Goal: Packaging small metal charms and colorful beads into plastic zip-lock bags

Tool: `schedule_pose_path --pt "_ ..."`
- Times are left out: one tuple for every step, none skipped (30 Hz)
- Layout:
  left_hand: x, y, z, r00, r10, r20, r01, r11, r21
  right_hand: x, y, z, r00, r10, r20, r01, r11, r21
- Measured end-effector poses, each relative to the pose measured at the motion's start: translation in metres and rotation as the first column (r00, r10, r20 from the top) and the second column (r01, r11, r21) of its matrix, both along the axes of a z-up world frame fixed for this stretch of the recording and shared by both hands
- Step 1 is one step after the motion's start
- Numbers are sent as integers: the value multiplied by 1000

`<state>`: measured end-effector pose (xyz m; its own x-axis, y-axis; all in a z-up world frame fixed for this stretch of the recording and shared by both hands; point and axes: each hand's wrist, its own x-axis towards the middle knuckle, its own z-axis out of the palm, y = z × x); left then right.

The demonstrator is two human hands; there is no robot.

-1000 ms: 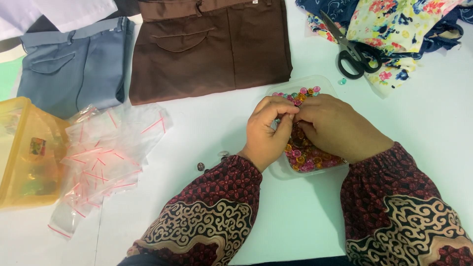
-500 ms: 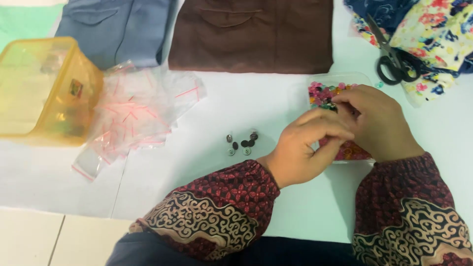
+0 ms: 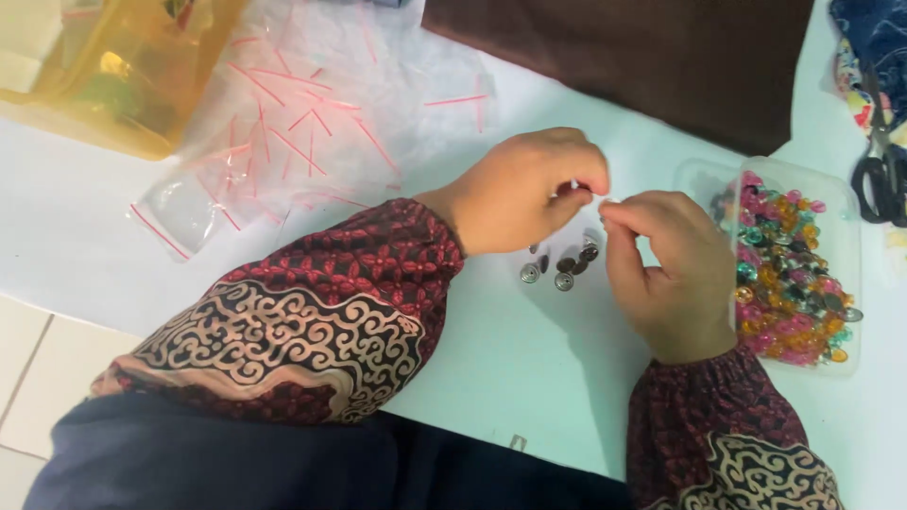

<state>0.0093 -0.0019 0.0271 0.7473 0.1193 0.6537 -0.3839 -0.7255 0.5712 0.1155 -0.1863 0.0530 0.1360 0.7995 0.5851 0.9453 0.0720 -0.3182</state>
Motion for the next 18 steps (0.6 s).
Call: schedule_pose_path --pt "2 1 -5 1000 14 5 -14 1000 -22 4 0 -6 1000 14 5 -14 1000 -22" --pt "4 0 -9 992 11 -122 -12 1000 -2 8 -1 -12 999 -14 -33 13 999 -41" --pt "5 -1 -13 968 4 -250 3 1000 25 10 -3 -18 996 -48 -73 45 998 -54" --pt "6 -1 -18 969 9 -249 -6 1000 11 10 -5 -18 997 -41 -70 36 997 -67" --pt "8 1 -22 941 6 -338 19 997 71 10 -4 -18 998 -39 -54 34 994 -100" --pt "10 1 -25 905 8 -425 51 991 127 11 -5 -17 999 -37 -37 32 991 -132" --pt "10 5 -25 904 8 -427 47 992 120 9 -3 -18 999 -33 -38 28 990 -139" --pt "9 7 -24 891 19 -455 41 992 121 7 -1 -18 999 -20 -50 12 988 -154" --pt "11 7 -24 877 21 -480 41 992 118 6 -3 -18 998 -14 -60 4 985 -172" --pt "10 8 -20 878 13 -479 44 993 108 6 -4 -21 998 -18 -58 7 983 -182" --pt "8 11 -14 825 31 -564 43 992 118 7 -3 -24 999 -18 -48 9 986 -167" --pt "5 13 -8 763 49 -644 44 991 127 8 -2 -27 999 -17 -37 11 988 -152" --pt "3 17 -6 767 57 -639 31 992 125 9 1 -29 1000 -5 -30 0 988 -154" --pt "1 19 -5 733 56 -678 32 993 117 9 3 -30 1000 29 0 -29 990 -138" --pt "0 21 -3 696 49 -716 42 993 109 8 3 -33 998 55 29 -51 991 -122" --pt "-1 23 -8 700 50 -712 38 994 107 9 9 -33 998 58 34 -54 991 -124" --pt "0 23 -14 745 113 -657 -6 986 164 9 13 -34 992 121 -24 -123 989 -78" --pt "1 23 -19 785 174 -594 -52 975 217 10 17 -34 979 185 -80 -188 982 -29"
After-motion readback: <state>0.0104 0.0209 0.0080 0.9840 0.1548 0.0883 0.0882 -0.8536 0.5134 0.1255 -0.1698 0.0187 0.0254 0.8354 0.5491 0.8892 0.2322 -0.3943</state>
